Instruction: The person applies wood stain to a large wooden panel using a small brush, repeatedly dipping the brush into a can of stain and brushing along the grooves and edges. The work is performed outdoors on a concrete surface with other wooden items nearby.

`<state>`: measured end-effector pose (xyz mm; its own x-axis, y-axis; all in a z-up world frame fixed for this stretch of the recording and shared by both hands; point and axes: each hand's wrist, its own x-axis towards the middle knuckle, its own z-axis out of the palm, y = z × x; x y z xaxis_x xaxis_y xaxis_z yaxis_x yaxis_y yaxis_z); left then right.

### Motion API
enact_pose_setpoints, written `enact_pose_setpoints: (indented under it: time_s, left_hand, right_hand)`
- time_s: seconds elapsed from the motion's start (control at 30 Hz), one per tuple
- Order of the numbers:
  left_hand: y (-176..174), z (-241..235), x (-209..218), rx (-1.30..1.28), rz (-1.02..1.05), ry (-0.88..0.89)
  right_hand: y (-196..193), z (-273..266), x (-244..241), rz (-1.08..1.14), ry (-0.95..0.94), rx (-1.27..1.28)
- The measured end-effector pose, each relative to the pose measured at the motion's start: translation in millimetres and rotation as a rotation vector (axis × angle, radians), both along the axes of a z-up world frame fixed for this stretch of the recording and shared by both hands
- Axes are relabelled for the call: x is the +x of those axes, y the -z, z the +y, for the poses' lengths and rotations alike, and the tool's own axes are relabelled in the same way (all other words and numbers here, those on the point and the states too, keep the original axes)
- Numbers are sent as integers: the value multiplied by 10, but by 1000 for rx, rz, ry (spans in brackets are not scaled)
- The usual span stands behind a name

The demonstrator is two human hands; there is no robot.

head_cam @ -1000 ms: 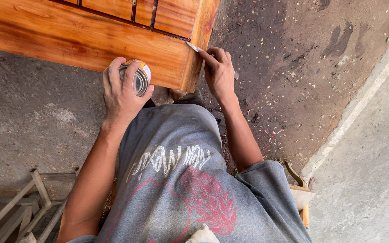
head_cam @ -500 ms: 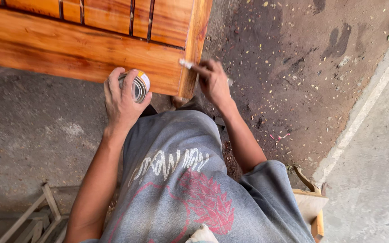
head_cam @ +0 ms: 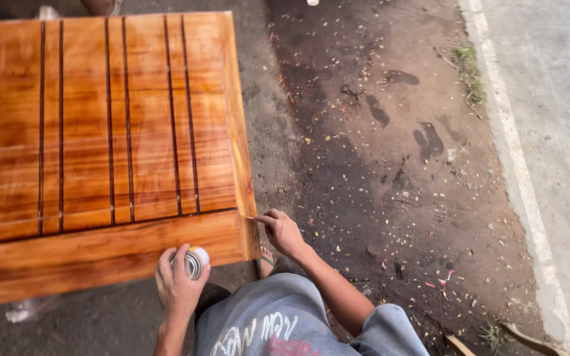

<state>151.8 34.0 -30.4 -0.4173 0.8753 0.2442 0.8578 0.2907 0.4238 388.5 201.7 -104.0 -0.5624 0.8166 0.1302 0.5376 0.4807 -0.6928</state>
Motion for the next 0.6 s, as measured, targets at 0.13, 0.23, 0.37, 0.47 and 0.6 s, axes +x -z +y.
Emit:
enact_pose_setpoints:
  time_s: [0.13, 0.23, 0.37, 0.47, 0.6]
  left_hand:
    - [115, -38, -57, -85, 1, -4]
    - [226, -52, -133, -34, -17, -2]
    - [485, -84, -252, -12, -21, -24]
    - [711, -66, -366, -9, -38, -79]
    - [930, -16, -564, -7, -47, -48]
  right_hand:
    - [-18, -79, 20, -20, -108, -115]
    - [-7, -162, -4, 27, -92, -200]
    - [1, -227, 82, 127, 75, -289]
    - [-1, -227, 205, 194, 118, -291]
    - [25, -284, 357, 243, 134, -347]
